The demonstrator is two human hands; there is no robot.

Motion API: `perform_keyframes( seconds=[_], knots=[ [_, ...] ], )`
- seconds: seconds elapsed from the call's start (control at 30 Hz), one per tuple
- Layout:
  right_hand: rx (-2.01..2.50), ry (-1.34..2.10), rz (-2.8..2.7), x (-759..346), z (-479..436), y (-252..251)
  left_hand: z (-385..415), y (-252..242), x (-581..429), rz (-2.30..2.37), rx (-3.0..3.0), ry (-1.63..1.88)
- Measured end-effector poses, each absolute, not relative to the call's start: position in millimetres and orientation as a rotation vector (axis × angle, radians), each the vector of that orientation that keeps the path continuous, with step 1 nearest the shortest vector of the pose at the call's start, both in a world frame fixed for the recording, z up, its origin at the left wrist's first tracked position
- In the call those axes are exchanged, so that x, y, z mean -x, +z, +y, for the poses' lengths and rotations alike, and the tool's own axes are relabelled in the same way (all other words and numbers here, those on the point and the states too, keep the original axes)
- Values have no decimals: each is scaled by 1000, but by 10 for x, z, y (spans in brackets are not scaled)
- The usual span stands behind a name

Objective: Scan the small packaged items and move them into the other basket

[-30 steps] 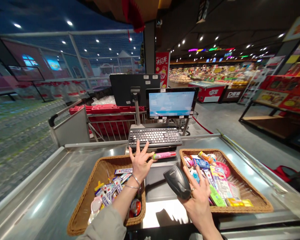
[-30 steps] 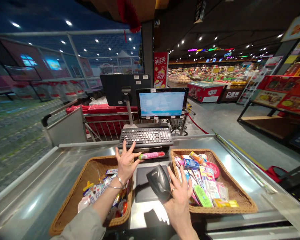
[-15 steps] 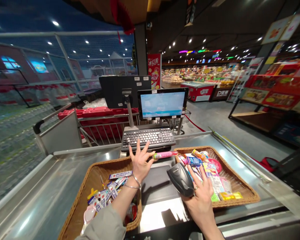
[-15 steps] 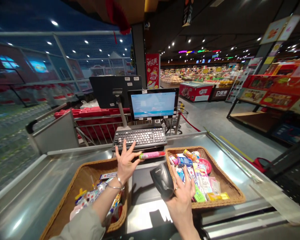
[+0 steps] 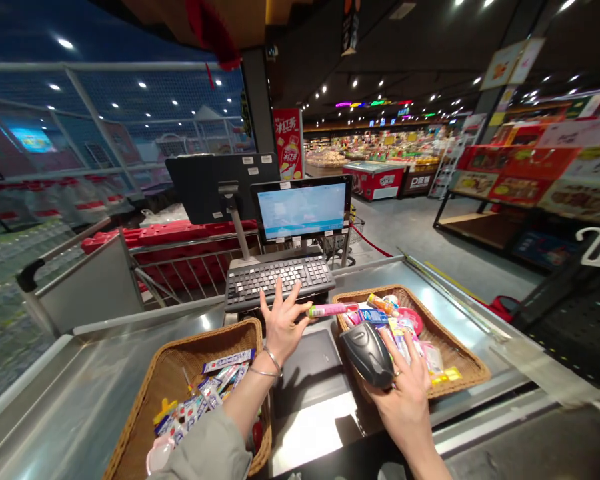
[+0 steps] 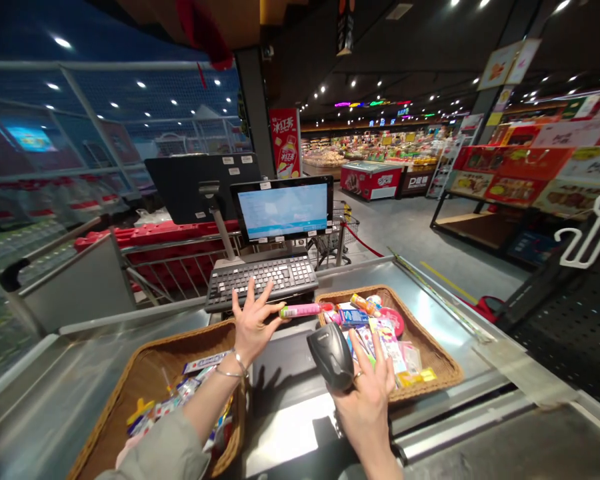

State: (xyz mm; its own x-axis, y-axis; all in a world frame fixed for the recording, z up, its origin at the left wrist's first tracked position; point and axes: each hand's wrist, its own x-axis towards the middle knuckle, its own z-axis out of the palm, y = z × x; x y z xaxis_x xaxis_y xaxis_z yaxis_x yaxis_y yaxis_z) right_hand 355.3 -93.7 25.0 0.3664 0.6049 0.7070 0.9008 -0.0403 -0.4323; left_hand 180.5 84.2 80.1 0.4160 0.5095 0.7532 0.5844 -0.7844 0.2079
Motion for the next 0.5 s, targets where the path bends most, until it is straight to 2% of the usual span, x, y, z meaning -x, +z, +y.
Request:
perform_keyframes(
  seconds=[0.5],
  knots=[
    [1816, -426, -1093, -3805, -1099, 188, 843, 791, -2223, -831, 2678, -1321]
  ],
)
